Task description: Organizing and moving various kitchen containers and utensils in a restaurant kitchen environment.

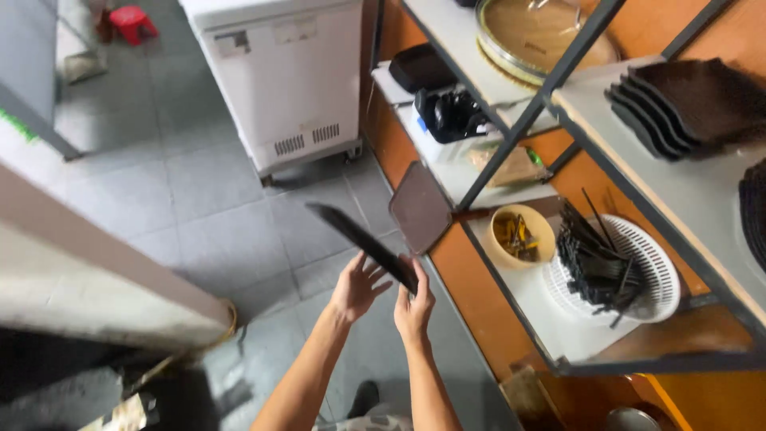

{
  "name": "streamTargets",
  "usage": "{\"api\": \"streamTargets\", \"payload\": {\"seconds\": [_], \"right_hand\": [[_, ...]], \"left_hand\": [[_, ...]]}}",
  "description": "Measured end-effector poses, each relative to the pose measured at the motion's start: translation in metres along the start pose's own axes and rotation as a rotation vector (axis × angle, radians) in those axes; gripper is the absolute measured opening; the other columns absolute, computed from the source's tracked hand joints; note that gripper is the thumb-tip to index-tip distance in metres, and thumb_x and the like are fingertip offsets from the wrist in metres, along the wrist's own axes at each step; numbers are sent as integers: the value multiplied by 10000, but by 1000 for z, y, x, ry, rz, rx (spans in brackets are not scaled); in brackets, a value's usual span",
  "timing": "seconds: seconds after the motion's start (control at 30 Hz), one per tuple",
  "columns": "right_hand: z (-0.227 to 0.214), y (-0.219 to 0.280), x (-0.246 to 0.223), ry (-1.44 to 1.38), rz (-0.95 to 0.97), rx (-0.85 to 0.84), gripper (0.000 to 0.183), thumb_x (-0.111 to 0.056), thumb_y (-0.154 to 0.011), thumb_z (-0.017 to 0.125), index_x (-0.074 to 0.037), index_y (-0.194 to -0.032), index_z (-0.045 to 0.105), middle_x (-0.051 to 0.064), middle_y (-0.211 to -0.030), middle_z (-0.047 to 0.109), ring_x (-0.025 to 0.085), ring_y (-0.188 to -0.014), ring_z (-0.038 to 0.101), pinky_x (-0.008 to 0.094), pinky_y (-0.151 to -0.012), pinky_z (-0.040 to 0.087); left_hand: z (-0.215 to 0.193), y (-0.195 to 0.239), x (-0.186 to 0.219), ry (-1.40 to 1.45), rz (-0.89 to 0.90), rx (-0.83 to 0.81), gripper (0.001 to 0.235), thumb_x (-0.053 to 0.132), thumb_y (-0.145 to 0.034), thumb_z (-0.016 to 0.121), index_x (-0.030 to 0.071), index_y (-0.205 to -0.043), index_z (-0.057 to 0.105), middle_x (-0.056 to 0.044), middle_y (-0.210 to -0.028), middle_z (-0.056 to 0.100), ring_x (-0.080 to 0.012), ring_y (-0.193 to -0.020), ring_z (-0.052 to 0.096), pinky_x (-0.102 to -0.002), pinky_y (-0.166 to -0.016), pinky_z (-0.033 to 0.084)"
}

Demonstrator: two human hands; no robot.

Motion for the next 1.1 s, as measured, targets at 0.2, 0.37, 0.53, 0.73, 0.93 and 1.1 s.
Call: {"api": "streamTargets", "payload": {"seconds": [0.2, 0.37, 0.53, 0.73, 0.93, 1.1], "right_hand": [[24, -7, 66, 133, 132, 278, 274, -92, -986, 648, 45, -1223, 649, 180, -1139, 752, 264, -1069, 736, 366, -923, 577], [43, -16, 84, 118, 417, 598, 283, -167, -1008, 654, 40, -1201, 662, 135, -1023, 758, 214, -919, 716, 332, -810, 569], [53, -5, 59, 100, 483, 843, 321, -173, -1029, 630, 37, -1271, 645, 126, -1189, 712, 214, -1077, 651, 344, -961, 497], [66, 25, 65, -525, 507, 999, 600, -69, -930, 641, -60, -1494, 436, 85, -1462, 550, 192, -1330, 543, 322, -1083, 462], [66, 35, 46, -546, 518, 1138, 715, 14, -836, 603, -169, -1482, 356, 55, -1337, 539, 222, -1182, 579, 392, -916, 537], [84, 20, 42, -533, 411, 954, 600, -118, -889, 659, -121, -1429, 396, 101, -1303, 595, 235, -1094, 659, 400, -825, 609]], "left_hand": [[-38, -81, 22, -384, -71, 158, 485, 522, -994, 553, 104, -1229, 625, -89, -1120, 672, -258, -1040, 603, -450, -922, 490], [-43, -130, 59, -771, 148, 52, 482, 419, -979, 630, 49, -1287, 608, -69, -1069, 712, -211, -893, 643, -384, -769, 530], [7, -135, 96, -1058, 388, -271, 387, 283, -1020, 632, -12, -1272, 621, -116, -1020, 754, -168, -887, 703, -339, -792, 548], [16, -120, 68, -1401, 139, -423, 371, 178, -851, 759, -17, -1138, 628, -176, -784, 720, -211, -707, 682, -365, -674, 560], [37, -93, 45, -1042, -83, -722, 801, 80, -804, 731, 58, -1508, 347, -93, -1054, 718, -157, -900, 709, -314, -781, 582], [36, -89, 60, -686, -146, -749, 823, 11, -855, 671, 44, -1573, 272, -136, -1354, 582, -172, -1220, 602, -316, -996, 526]]}}
Point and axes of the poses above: each hand's wrist, its own y-axis away from the middle knuckle, its own z-axis out of the palm, x = y × z, the point moved 7 cm from there along -y, towards the middle knuckle
